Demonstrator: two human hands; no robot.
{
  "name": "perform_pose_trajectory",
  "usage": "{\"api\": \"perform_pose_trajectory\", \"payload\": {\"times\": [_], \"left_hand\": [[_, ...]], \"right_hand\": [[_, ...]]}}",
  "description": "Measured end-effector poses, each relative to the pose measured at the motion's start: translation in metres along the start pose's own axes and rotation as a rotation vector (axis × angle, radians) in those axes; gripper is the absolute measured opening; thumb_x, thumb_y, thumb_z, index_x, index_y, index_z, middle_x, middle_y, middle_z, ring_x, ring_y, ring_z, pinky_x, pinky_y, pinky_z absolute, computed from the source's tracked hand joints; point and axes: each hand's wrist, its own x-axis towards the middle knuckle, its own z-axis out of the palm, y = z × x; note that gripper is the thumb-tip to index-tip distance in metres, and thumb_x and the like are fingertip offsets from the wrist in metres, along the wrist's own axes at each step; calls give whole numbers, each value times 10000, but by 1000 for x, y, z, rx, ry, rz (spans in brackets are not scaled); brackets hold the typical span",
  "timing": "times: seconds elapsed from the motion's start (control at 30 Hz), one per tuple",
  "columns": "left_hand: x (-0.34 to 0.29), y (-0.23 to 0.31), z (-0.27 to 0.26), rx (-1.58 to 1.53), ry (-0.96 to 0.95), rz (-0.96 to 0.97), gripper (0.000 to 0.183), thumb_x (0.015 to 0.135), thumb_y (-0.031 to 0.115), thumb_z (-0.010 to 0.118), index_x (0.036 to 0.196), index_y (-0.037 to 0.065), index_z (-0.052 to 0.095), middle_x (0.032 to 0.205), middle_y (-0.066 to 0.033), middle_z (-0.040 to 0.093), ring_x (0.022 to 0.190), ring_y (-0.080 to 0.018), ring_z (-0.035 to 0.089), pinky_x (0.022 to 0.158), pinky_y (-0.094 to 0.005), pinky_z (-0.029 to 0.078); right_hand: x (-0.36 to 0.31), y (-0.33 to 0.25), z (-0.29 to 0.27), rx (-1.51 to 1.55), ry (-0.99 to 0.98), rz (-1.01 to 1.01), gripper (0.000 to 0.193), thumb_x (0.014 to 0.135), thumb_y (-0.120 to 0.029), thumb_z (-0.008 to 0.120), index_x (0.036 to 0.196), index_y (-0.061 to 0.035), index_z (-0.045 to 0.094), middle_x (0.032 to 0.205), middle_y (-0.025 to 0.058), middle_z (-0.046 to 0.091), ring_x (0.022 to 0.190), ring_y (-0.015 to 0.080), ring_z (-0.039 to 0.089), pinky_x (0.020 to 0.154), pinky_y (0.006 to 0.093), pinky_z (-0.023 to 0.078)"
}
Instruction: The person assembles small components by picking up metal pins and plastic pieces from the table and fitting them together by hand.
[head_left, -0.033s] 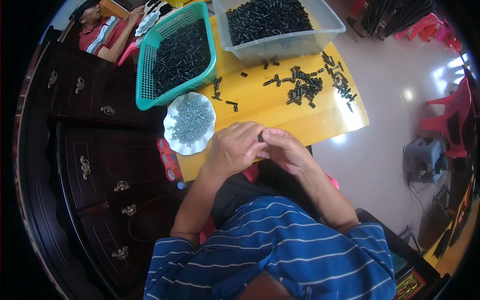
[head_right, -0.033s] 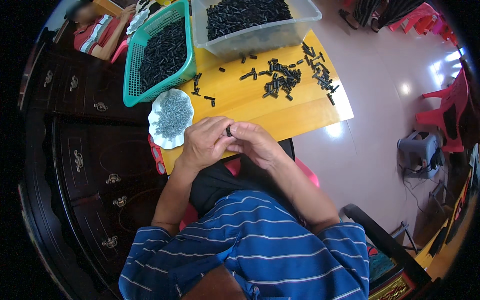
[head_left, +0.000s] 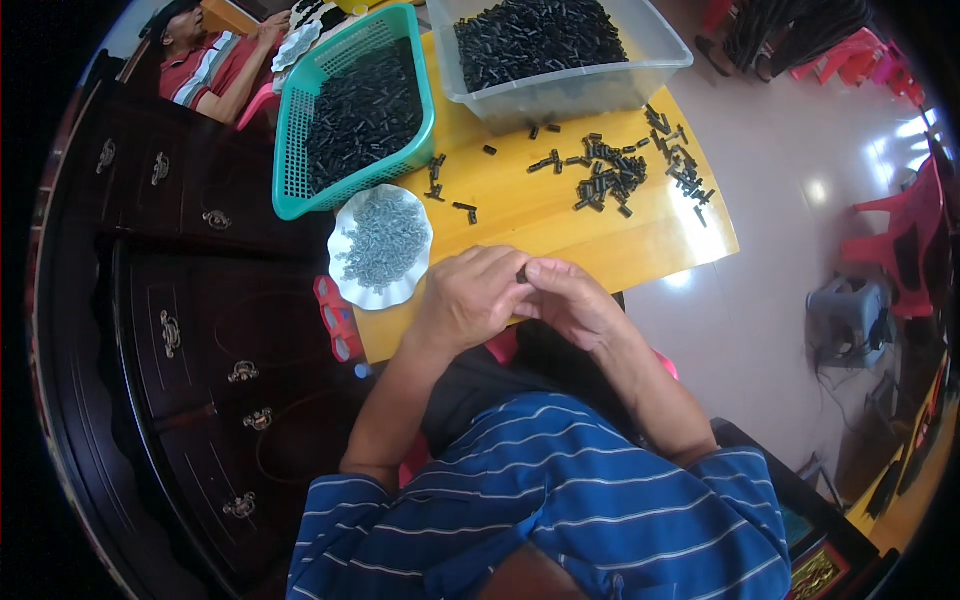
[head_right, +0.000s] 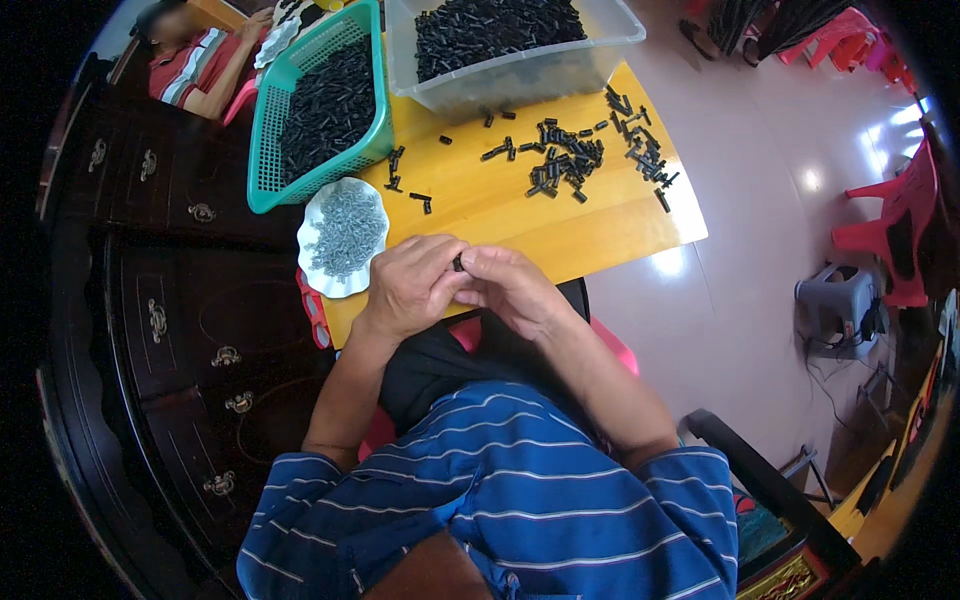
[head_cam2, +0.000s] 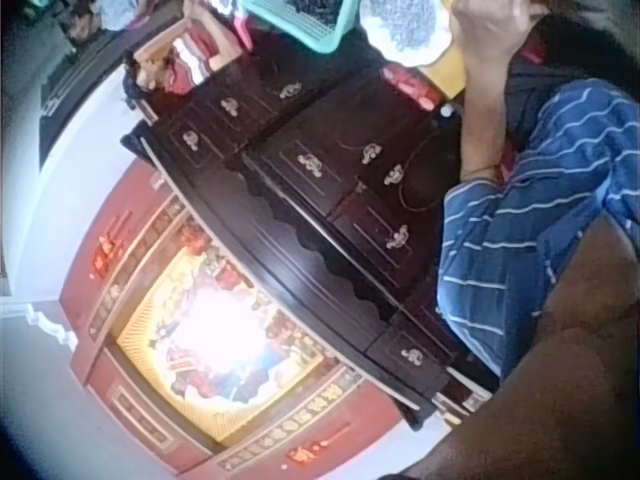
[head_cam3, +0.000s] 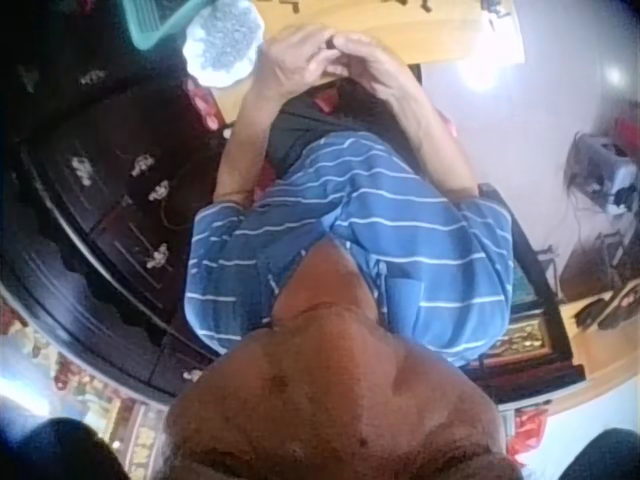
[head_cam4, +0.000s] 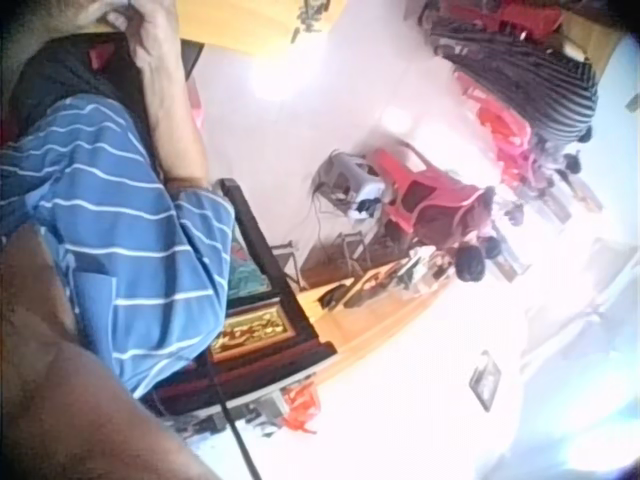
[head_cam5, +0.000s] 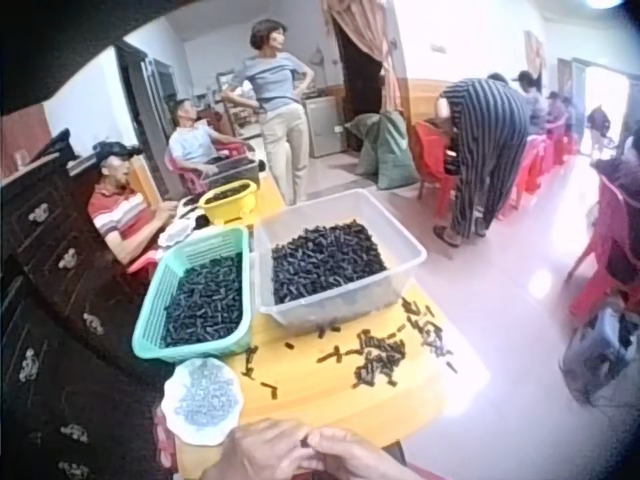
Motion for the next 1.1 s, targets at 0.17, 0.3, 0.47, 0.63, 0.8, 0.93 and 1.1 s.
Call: {"api": "perform_pose_trajectory", "payload": {"times": [0.17,0.3,0.47,0.63,0.8,0.93,1.1], "left_hand": [[1,2,0,17,22,4,279,776,114,757,1037,49,685,944,-110,716,807,-315,707,679,-388,561],[2,14,-10,-133,-50,-177,312,799,117,779,1093,53,696,988,-118,710,844,-305,706,706,-372,559],[-9,6,-19,-310,-75,-231,291,838,101,776,1110,16,715,970,-121,714,819,-263,706,718,-333,555],[-10,5,-38,-437,-213,-410,130,861,58,737,983,17,724,852,-101,711,732,-169,696,642,-281,524],[11,-47,-66,27,37,-456,148,874,19,682,1020,18,704,895,-116,716,698,-178,670,639,-291,520],[54,-70,-93,383,350,-336,329,894,41,650,1222,48,633,1085,-189,683,939,-347,686,795,-444,538],[46,-58,-30,105,106,-256,197,876,54,689,1069,26,716,981,-141,714,804,-272,691,730,-378,549]], "right_hand": [[1,-5,1,-40,9,12,289,996,-319,659,1126,-61,679,1057,25,697,998,131,660,911,317,514],[-4,-6,7,-153,63,-6,315,1006,-342,647,1128,-54,684,1012,17,701,944,124,662,880,297,514],[-5,2,15,-352,169,-63,337,1028,-380,617,1084,-56,688,927,-10,666,851,86,617,804,239,492],[-5,8,14,-396,75,-36,335,1060,-372,563,1050,-52,656,907,5,655,807,86,580,790,255,496],[-3,4,17,-497,100,-56,322,1057,-379,560,1003,-73,646,913,10,669,821,100,593,804,268,492],[-2,3,13,-453,96,-85,172,1029,-247,629,999,-78,647,927,6,669,830,83,604,813,255,498],[-3,3,10,-428,31,-50,172,1030,-222,624,1009,-51,636,895,11,659,812,73,591,775,235,492]]}}
